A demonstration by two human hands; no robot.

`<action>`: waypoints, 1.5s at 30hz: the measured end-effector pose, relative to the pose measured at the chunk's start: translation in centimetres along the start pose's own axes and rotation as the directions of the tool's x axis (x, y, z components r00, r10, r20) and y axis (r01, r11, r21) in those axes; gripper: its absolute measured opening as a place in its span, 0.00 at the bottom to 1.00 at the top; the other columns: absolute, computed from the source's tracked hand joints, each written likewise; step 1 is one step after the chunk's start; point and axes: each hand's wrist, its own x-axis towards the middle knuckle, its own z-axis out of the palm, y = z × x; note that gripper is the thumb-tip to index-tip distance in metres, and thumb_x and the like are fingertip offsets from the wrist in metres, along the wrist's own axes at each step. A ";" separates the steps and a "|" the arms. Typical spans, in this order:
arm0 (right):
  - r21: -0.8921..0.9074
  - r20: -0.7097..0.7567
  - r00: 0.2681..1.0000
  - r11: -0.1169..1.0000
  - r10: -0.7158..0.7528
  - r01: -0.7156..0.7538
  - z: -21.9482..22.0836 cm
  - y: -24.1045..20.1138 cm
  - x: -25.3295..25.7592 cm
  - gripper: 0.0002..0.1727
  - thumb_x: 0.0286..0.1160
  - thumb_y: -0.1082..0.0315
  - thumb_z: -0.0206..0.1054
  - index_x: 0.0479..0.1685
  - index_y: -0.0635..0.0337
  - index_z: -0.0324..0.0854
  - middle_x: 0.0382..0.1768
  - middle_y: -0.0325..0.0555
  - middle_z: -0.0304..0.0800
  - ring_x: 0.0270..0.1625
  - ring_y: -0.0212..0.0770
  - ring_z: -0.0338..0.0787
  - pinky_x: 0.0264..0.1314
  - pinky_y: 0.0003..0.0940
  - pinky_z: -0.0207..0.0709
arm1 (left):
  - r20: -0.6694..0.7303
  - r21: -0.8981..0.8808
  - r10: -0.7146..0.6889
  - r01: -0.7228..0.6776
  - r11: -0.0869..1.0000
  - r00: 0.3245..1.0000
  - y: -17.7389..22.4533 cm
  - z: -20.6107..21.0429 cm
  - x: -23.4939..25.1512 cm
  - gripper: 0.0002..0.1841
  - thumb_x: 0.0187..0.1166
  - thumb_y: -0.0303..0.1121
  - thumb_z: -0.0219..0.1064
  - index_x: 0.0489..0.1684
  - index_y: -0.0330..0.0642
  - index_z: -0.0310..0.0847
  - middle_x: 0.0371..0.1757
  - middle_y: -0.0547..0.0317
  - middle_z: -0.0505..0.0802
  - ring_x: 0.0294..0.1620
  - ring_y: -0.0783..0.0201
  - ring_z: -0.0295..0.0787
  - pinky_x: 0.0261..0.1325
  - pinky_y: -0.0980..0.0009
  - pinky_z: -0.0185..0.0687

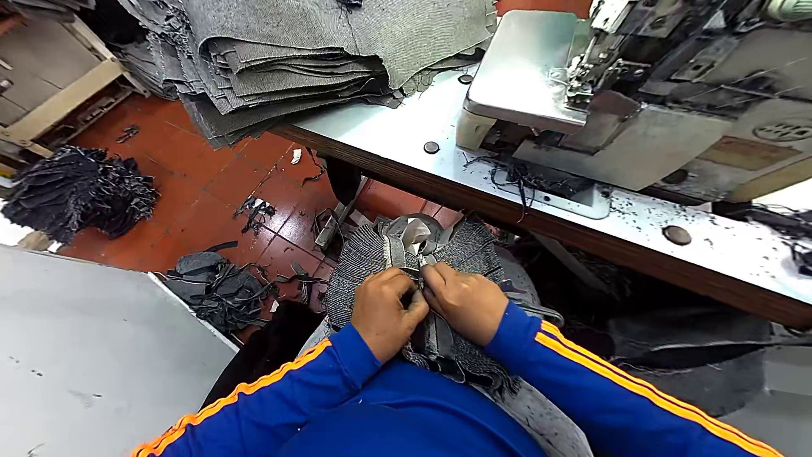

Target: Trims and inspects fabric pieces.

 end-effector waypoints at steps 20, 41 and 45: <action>0.364 0.451 0.814 0.757 0.366 -0.542 -1.2 6.3 4.8 0.11 0.76 0.66 0.73 0.37 0.70 0.87 0.29 0.58 0.87 0.36 0.55 0.87 0.44 0.59 0.77 | 0.364 0.154 0.172 -0.241 0.958 0.916 -2.5 -4.8 6.9 0.31 0.68 0.45 0.82 0.69 0.37 0.85 0.76 0.45 0.85 0.82 0.46 0.74 0.84 0.45 0.67; 0.316 0.165 0.782 0.719 0.601 -0.620 -3.4 4.1 0.2 0.18 0.81 0.61 0.69 0.59 0.67 0.83 0.34 0.61 0.89 0.35 0.62 0.90 0.39 0.66 0.81 | 0.743 0.210 -0.072 -0.131 0.969 0.665 -2.8 -2.5 11.3 0.29 0.72 0.52 0.77 0.55 0.31 0.89 0.60 0.36 0.90 0.66 0.38 0.84 0.72 0.35 0.73; 0.506 0.150 0.687 0.542 0.711 -0.671 -4.5 -3.0 -6.9 0.20 0.73 0.52 0.70 0.48 0.62 0.86 0.21 0.40 0.82 0.20 0.37 0.80 0.24 0.41 0.77 | 0.875 0.230 -0.152 -0.117 0.966 0.459 -0.9 -1.1 15.2 0.32 0.84 0.55 0.64 0.37 0.25 0.88 0.39 0.33 0.90 0.47 0.39 0.88 0.56 0.35 0.76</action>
